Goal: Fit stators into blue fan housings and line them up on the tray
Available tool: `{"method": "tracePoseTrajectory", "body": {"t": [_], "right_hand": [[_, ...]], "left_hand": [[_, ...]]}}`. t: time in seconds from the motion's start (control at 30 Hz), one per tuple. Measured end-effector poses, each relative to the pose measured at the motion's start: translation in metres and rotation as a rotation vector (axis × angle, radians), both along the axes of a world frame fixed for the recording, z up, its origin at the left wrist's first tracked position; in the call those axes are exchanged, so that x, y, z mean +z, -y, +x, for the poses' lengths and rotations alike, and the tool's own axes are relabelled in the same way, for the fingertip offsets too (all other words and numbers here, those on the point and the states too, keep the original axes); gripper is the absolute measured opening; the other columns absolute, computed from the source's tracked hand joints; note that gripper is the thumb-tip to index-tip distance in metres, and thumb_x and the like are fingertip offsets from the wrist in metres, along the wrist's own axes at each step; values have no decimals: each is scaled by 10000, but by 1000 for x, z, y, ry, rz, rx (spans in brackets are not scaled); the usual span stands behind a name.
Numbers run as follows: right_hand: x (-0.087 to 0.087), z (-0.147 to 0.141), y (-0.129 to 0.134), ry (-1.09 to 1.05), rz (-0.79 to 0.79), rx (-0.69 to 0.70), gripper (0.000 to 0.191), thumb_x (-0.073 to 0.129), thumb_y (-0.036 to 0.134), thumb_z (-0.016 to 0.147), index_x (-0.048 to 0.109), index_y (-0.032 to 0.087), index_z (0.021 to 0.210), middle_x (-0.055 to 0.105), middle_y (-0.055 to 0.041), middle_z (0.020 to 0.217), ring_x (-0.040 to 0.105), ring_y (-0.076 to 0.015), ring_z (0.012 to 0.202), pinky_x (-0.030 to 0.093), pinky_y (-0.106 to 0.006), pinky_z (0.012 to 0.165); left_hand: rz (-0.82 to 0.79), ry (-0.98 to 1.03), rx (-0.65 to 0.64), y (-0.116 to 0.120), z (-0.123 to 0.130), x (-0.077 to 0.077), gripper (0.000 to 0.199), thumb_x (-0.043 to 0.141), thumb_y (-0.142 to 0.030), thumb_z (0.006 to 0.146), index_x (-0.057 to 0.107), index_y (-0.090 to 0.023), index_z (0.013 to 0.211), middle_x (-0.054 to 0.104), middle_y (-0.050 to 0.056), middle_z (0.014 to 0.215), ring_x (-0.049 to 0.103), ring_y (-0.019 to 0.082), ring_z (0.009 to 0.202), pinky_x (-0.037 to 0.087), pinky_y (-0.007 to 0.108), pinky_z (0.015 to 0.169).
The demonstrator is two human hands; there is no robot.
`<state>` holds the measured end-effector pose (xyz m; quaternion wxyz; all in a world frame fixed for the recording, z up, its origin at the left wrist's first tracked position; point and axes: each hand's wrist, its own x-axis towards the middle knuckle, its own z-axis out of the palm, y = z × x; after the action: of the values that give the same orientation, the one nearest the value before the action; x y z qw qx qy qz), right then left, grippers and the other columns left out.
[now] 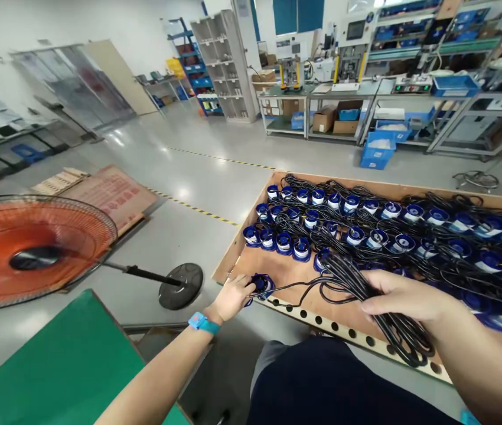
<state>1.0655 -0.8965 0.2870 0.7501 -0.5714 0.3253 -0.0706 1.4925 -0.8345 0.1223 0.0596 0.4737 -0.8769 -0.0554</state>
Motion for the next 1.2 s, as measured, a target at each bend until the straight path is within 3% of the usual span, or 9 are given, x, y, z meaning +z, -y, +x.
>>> {"method": "tracePoseTrajectory", "body": {"t": [0.27, 0.43, 0.57, 0.73, 0.83, 0.93, 1.0, 1.07, 1.2], "right_hand": [[-17, 43, -1, -132, -75, -145, 464, 799, 514, 775, 690, 168, 1064, 645, -8, 813, 620, -177, 720, 536, -265, 602], [-10, 67, -11, -209, -143, -40, 410, 782, 514, 800, 691, 158, 981, 650, -19, 865, 602, -166, 757, 516, -260, 660], [-2, 86, -15, -275, -169, 77, 358, 779, 468, 823, 680, 142, 934, 621, -10, 806, 563, -137, 707, 458, -222, 590], [-1, 106, -3, -165, -143, 47, 344, 786, 436, 832, 678, 134, 956, 625, -8, 812, 573, -130, 696, 479, -225, 601], [-1, 114, 8, -93, -168, -53, 318, 799, 408, 830, 668, 142, 946, 637, -10, 799, 599, -141, 706, 513, -248, 642], [-7, 120, 14, -89, -238, -273, 337, 806, 420, 823, 656, 153, 962, 653, -29, 805, 618, -162, 719, 539, -281, 666], [-17, 122, 18, -83, -245, -443, 385, 797, 453, 827, 647, 161, 1029, 658, -38, 803, 624, -175, 701, 544, -297, 632], [-30, 124, 23, -103, -275, -565, 389, 785, 481, 831, 641, 166, 1007, 662, -45, 800, 627, -183, 697, 539, -304, 615], [-59, 139, 40, -287, -512, -751, 420, 789, 531, 794, 634, 170, 940, 674, -41, 827, 626, -195, 728, 537, -327, 673]], "left_hand": [[29, -1, -278, 78, 47, -37, 129, 543, -231, 965, 663, -188, 986, 653, 112, 1058, 585, 268, 1034, 500, 396, 856], [30, -69, -323, 107, 62, -51, 433, 550, -226, 958, 518, -173, 1386, 527, 177, 1445, 448, 320, 1383, 465, 470, 1053], [18, -59, -170, 98, 59, -38, 776, 717, -288, 864, 341, -151, 1528, 412, 226, 1545, 353, 381, 1459, 381, 563, 1137], [-18, -185, -76, 66, 28, -16, 1115, 867, -581, 665, 343, -79, 1511, 495, 259, 1442, 413, 425, 1382, 259, 619, 1178], [30, -185, -89, 71, 7, -14, 912, 849, -527, 711, 474, -84, 1414, 601, 228, 1288, 528, 394, 1234, 305, 599, 1127], [122, -134, -130, 89, 0, -16, 460, 781, -333, 799, 629, -135, 1185, 671, 150, 1094, 603, 327, 1053, 393, 528, 1025], [160, -151, -174, 95, 4, -16, 330, 743, -262, 813, 647, -161, 1112, 681, 122, 1105, 609, 304, 1053, 383, 521, 1034], [181, -203, -202, 92, 12, -16, 362, 712, -210, 814, 626, -179, 1165, 667, 116, 1225, 596, 298, 1140, 311, 556, 1116], [171, -278, -156, 78, 27, -18, 694, 692, -203, 794, 436, -152, 1437, 559, 167, 1430, 472, 322, 1368, 261, 579, 1185]]}}
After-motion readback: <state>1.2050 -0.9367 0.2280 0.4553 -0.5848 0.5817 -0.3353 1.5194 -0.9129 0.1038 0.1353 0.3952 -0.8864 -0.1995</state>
